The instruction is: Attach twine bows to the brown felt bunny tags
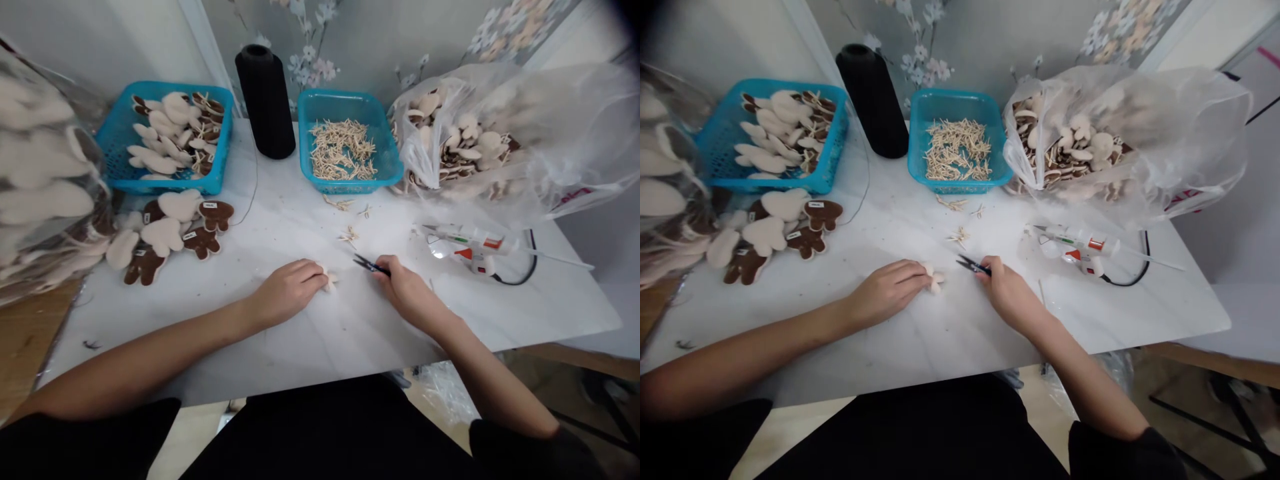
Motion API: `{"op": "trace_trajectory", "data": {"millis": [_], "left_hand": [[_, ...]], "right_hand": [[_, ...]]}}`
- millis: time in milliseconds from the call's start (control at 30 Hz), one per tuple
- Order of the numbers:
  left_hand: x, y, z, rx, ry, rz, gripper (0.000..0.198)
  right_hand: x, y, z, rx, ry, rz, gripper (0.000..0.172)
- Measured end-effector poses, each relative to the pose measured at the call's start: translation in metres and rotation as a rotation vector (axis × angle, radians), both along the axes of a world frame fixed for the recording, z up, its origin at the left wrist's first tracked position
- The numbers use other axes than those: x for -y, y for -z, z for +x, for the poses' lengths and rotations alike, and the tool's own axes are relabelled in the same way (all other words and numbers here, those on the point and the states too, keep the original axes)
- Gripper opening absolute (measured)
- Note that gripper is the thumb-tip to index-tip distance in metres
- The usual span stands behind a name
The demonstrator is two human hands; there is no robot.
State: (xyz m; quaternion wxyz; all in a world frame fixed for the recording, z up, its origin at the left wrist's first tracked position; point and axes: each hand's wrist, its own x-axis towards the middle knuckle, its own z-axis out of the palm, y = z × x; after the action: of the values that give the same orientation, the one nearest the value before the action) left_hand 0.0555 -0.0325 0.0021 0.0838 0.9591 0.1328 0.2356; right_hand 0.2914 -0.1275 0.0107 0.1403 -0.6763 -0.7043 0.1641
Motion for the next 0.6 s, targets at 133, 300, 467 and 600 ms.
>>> {"op": "trace_trajectory", "data": {"millis": [133,300,467,600], "left_hand": [[-0.004,0.001,0.0,0.017,-0.034,-0.071,0.015],[-0.006,0.001,0.002,0.02,-0.019,-0.12,0.015],[-0.004,0.004,0.001,-0.003,-0.042,-0.099,0.016],[-0.003,0.006,0.001,-0.015,-0.045,-0.075,0.017]], "right_hand": [[0.009,-0.004,-0.019,-0.135,-0.11,-0.003,0.025],[0.008,0.0,-0.027,-0.107,-0.188,0.053,0.03],[0.004,0.001,-0.033,-0.072,-0.216,0.092,0.032],[0.005,0.003,-0.035,-0.049,-0.196,0.106,0.031]]}}
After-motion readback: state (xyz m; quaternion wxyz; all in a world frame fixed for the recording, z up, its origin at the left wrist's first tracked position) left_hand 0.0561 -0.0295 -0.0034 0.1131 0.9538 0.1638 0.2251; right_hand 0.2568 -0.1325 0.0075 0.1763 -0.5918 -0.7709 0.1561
